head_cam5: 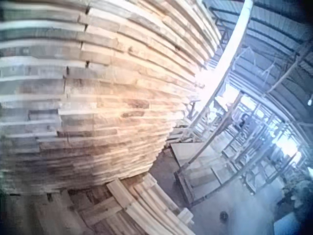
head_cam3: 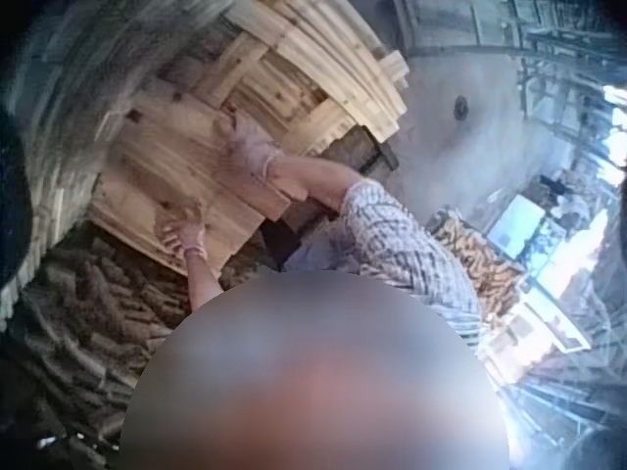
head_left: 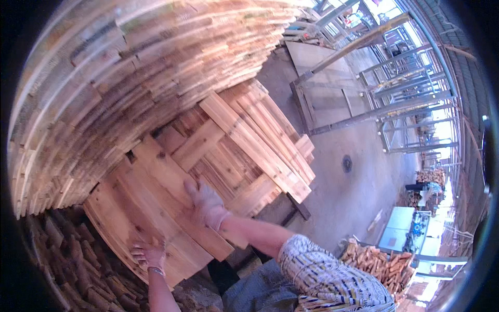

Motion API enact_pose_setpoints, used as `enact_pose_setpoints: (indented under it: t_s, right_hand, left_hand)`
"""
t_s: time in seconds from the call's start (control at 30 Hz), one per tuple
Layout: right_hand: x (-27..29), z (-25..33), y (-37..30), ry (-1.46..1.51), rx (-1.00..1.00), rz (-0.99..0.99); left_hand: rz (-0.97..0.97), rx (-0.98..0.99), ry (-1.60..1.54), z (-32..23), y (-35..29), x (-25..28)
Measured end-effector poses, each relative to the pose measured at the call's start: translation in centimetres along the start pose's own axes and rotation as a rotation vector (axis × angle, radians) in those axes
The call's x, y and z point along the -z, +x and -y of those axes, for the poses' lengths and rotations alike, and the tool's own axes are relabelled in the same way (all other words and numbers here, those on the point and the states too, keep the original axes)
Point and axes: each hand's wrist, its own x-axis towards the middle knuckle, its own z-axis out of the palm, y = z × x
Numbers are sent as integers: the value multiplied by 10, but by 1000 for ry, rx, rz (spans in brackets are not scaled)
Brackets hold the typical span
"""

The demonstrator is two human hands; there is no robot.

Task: The person repeatedly picks up small wooden planks from a large pile and places them onto a growing stack. They handle the planks by hand, arranging them in layers to build a neat pile within a warehouse environment.

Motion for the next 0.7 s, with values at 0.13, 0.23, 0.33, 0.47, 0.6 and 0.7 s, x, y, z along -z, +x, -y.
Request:
enact_pose_setpoints:
  t_s: [0.13, 0.23, 0.33, 0.47, 0.6, 0.7]
  right_hand:
    - [-12, -28, 24, -91, -28, -78]
    - [-28, -13, 3, -22, 9, 38]
    - [-11, -22, 7, -104, 174, 19]
    - [62, -63, 23, -127, -171, -229]
    - [10, -7, 17, -157, 29, 15]
    - [-67, 15, 3, -208, 17, -79]
  left_hand:
    - [-17, -7, -4, -11, -6, 5]
    - [35, -30, 19, -21, -37, 31]
    - [60, 14, -52, -7, -19, 18]
    - [92, 2, -144, 2, -14, 6]
    - [32, -90, -146, -3, -11, 12]
    - [60, -58, -195, -2, -21, 18]
